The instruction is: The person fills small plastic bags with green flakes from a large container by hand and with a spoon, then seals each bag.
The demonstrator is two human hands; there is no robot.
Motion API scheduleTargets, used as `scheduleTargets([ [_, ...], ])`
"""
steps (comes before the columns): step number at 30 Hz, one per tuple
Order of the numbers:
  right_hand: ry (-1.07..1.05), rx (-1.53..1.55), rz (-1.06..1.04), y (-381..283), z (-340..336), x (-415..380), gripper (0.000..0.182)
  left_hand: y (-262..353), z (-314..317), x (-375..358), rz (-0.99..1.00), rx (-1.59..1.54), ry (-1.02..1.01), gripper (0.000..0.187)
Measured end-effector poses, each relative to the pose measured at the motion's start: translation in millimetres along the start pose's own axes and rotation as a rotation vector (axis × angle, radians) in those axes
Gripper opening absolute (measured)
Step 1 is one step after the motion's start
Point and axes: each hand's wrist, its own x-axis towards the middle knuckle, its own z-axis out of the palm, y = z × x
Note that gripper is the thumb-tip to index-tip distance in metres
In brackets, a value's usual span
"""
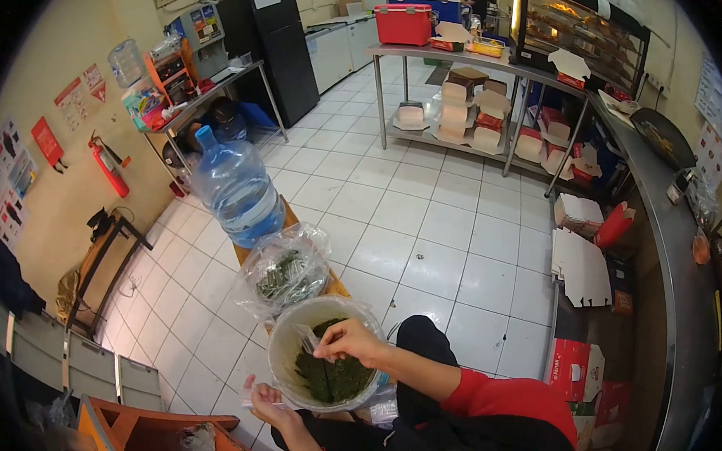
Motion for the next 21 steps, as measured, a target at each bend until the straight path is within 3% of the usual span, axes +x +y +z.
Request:
scheduleTargets([
  [2, 0.004, -0.084, -0.085, 8.4, 9.9, -2.6, 0.015, -1.3, 4.6, -8.7, -0.074, 0.102, -0.163, 0.02],
  [3, 0.02, -0.246, -0.142, 5.3, 15.9, -5.6, 0.018, -9.1, 16.3, -17.3, 0.016, 0.272, -0.16, 0.018],
  [4, 0.055, -0.42, -0.345, 8.6, 21.5, -6.7, 0.015, -14.6, 18.6, -19.9, 0.119, 0.39, -0.244, 0.018],
  [6, 0.079, -0.52, -0.492, 9.0, 31.2, -11.0, 0.015, -19.3, 26.8, -24.7, 0.334, 0.622, -0.414, 0.017],
  [7, 0.113, -0.625, -0.541, 4.2, 36.4, -15.3, 0.011, -11.2, 39.6, -35.2, 0.23, 0.425, -0.427, 0.015],
  [10, 0.107, -0.889, -0.69, 6.5, 33.6, -17.6, 0.009, -10.3, 27.2, -27.3, 0.195, 0.552, -0.501, 0.016],
  [15, -0.148, -0.553, -0.347, 3.4, 21.3, -18.7, 0.008, 2.1, 16.6, -21.2, 0.077, 0.567, -0.633, 0.014],
  [17, -0.21, -0.303, -0.138, 1.4, 21.2, -21.1, 0.008, 2.2, 11.9, -16.5, 0.026, 0.581, -0.551, 0.01],
  [18, -0.194, -0.319, -0.108, 0.1, 23.6, -22.8, 0.008, 1.0, 9.7, -15.4, -0.002, 0.587, -0.509, 0.008],
  [20, -0.156, -0.354, -0.045, -1.3, 29.5, -25.9, 0.008, -6.7, 9.7, -16.6, 0.151, 0.646, -0.498, 0.005],
  [21, -0.129, -0.624, -0.269, 7.1, 30.0, -23.7, 0.01, -9.9, 10.6, -17.6, 0.227, 0.673, -0.492, 0.004],
])
